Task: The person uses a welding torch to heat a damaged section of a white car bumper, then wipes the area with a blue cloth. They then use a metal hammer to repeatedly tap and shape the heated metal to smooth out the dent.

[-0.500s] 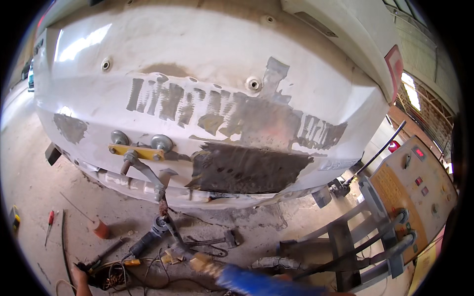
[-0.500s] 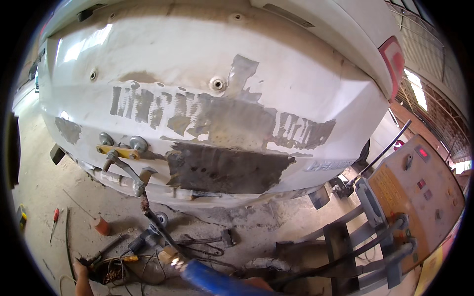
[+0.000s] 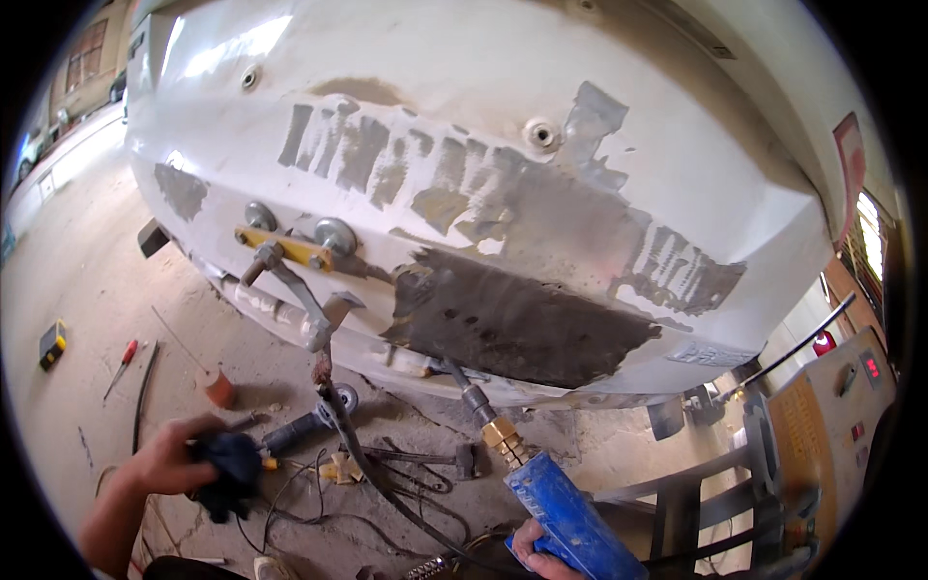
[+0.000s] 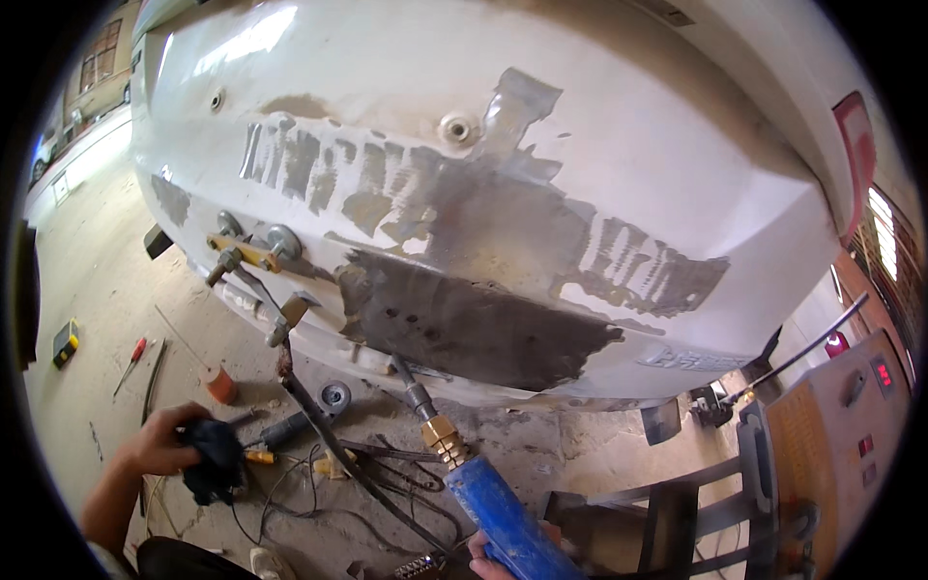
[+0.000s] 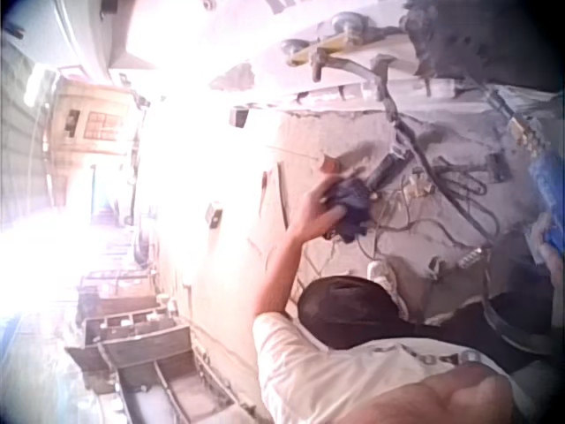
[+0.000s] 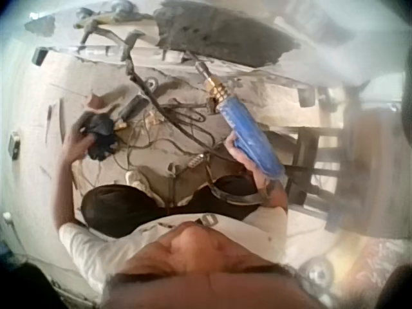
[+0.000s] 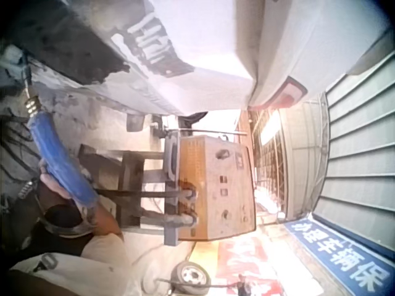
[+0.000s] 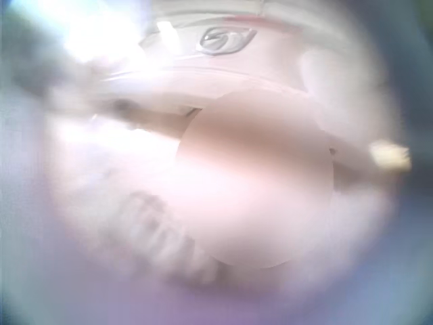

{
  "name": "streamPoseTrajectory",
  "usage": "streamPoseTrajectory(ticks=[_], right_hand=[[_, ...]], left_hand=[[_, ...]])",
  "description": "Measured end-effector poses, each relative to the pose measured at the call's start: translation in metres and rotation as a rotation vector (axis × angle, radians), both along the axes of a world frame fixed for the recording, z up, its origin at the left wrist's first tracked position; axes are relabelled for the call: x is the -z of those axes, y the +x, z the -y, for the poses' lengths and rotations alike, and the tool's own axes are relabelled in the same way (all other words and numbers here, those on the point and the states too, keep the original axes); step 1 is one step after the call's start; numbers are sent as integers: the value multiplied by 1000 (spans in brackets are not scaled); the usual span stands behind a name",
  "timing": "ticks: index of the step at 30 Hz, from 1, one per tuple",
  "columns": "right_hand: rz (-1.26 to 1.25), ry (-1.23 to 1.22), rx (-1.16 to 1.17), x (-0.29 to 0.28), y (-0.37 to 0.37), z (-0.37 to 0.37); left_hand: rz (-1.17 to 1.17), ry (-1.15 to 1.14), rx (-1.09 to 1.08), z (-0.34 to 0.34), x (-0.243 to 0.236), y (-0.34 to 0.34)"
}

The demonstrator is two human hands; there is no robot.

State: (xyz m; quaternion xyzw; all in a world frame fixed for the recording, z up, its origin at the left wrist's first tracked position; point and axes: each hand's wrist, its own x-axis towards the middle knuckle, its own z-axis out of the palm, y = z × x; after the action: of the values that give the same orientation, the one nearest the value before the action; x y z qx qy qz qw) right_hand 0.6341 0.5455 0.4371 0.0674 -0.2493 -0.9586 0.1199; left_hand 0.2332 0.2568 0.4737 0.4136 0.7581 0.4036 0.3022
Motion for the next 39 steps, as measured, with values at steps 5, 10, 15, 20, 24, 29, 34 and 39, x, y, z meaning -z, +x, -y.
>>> streamPoseTrajectory(ticks=[5,10,15,20,24,29,34,39], right_hand=[[-218,-101,-239,21,-19,-31],[33,-199,-41,-10,-22,-11],[304,1293,392,6,-19,-7],[221,2237,542,-7,-27,6],[218,1950,629,-5,-35,8],[193,2138,537,5,-33,4],[192,2104,550,1,-38,6],[133,2052,540,3,-34,1]], left_hand=[[-105,58,594,-87,-14,61],[117,127,538,-126,36,110],[237,382,389,-141,73,146],[269,434,381,-144,83,152],[239,437,320,-142,85,150],[244,469,228,-141,79,150],[220,446,125,-144,77,153],[210,484,88,-144,73,154]])
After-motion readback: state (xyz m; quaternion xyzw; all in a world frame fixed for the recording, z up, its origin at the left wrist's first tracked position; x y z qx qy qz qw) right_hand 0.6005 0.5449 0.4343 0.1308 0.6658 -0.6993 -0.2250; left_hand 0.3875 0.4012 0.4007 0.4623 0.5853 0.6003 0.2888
